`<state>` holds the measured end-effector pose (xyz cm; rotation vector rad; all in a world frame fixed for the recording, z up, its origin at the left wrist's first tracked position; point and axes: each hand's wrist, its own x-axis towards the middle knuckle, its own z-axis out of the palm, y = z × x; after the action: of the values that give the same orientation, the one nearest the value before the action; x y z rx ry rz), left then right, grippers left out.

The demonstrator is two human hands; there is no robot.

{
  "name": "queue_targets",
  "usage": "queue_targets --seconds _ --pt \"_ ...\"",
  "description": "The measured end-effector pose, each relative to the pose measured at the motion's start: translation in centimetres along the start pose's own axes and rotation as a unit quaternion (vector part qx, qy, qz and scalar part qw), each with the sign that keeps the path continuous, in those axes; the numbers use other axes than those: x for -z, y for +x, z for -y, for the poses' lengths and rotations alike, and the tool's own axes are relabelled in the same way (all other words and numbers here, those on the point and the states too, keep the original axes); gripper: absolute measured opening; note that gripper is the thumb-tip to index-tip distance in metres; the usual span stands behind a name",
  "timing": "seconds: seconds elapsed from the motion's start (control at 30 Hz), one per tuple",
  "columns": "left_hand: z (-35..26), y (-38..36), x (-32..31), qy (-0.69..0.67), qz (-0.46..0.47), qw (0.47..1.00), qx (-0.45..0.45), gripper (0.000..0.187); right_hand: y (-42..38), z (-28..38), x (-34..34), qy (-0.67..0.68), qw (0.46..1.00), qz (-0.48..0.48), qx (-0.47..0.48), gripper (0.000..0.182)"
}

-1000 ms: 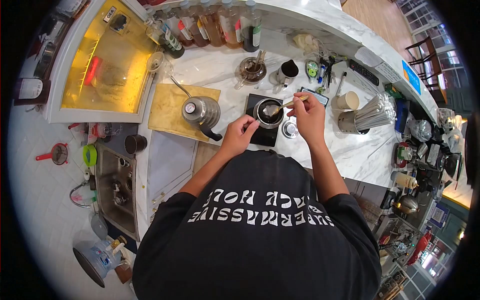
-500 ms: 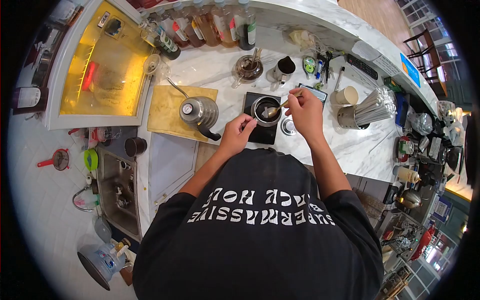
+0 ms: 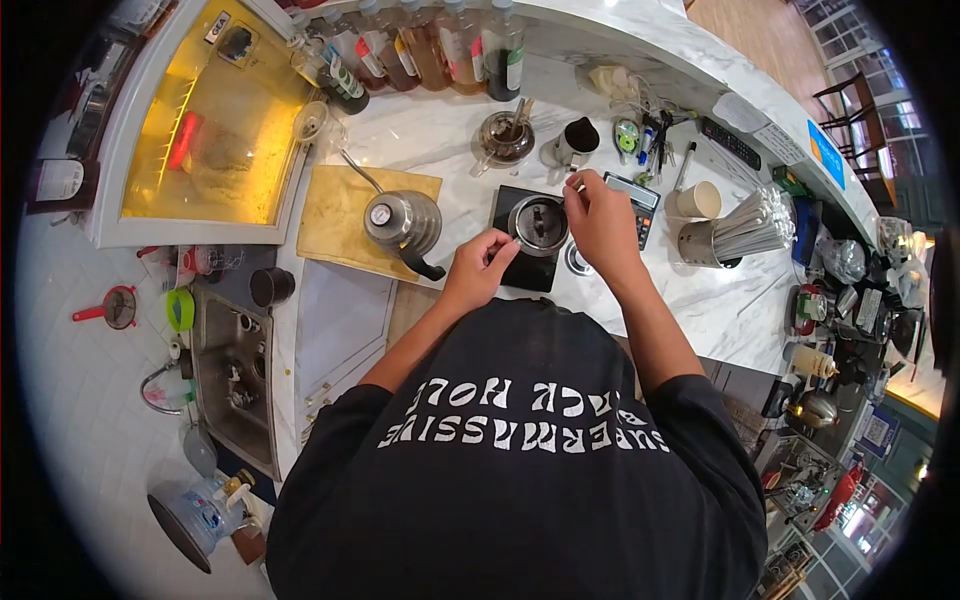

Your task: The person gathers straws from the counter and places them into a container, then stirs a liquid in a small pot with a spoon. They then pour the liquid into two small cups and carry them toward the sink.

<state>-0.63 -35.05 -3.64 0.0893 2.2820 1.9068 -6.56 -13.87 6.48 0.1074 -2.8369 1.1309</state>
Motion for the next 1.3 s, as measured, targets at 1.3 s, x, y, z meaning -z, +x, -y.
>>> queue_targets --seconds 1.3 --pt "-5.9 2.7 2.0 0.027 0.055 0.996 -0.061 0.023 -8.2 0.9 2.1 0.018 0.937 -0.254 0.241 0.024"
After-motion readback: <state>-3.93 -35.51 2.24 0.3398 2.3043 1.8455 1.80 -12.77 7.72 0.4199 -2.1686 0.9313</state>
